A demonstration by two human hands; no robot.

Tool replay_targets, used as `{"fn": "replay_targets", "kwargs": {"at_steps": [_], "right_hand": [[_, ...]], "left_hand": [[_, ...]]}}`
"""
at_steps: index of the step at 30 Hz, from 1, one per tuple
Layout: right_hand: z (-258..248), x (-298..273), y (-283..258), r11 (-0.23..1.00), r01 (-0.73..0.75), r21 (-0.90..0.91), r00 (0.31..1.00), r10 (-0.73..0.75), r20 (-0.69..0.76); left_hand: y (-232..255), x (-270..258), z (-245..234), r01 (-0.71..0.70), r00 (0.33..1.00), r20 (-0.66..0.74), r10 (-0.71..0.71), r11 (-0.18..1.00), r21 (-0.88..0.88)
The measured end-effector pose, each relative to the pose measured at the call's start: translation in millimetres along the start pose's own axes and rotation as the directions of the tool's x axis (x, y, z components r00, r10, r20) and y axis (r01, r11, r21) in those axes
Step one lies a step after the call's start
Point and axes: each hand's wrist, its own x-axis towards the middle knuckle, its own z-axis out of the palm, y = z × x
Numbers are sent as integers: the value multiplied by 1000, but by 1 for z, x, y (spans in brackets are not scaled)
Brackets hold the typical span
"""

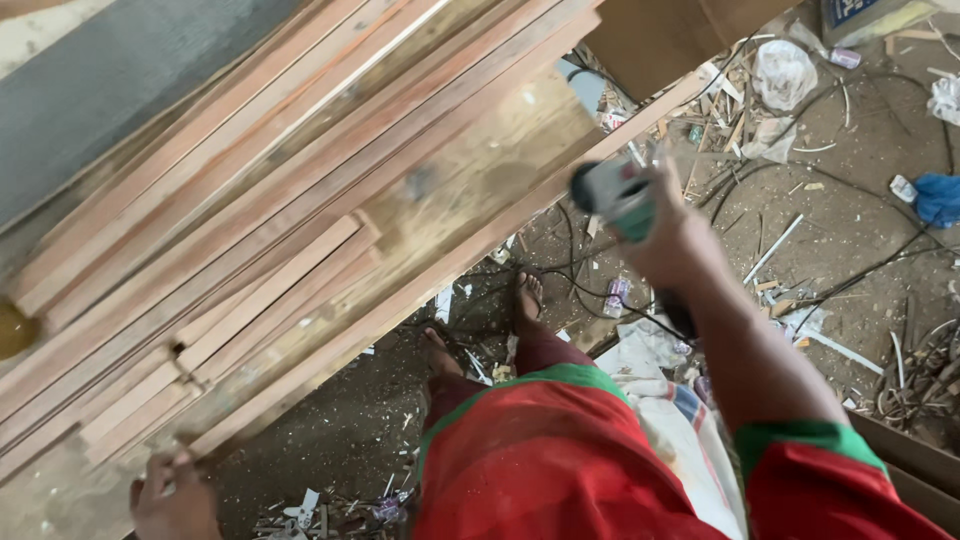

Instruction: The person sands small wooden pieces using a hand-held power sander, turning the pieces over to sand multiple sides.

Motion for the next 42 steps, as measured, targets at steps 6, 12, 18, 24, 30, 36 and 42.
{"fn": "replay_targets", "kwargs": {"at_steps": [6, 12, 18, 24, 30, 36, 42], "right_hand": [[-35, 63, 71, 987, 158, 31, 950, -143, -276], [-20, 28, 25, 998, 44, -44, 990, -38, 139], [0, 45, 40, 890, 431, -152, 889, -390, 240], [-79, 70, 50, 982, 186, -25, 965, -178, 191], [-117, 113, 107, 998, 68, -15, 995, -69, -75], [-125, 128, 125, 997, -7, 74, 984, 20, -178], [-99, 98, 99, 993, 111, 36, 994, -111, -8]], "left_hand": [[84, -36, 56, 297, 938, -183, -293, 955, -4], [239, -137, 147, -322, 946, 74, 315, 939, 119], [222, -127, 205, -226, 972, 116, 205, 951, 209], [219, -120, 212, -174, 977, 168, 128, 939, 296], [191, -111, 229, -289, 957, 74, 280, 927, 238], [198, -114, 225, -229, 971, 120, 205, 942, 246], [198, -112, 227, -197, 979, 116, 170, 936, 290]]}}
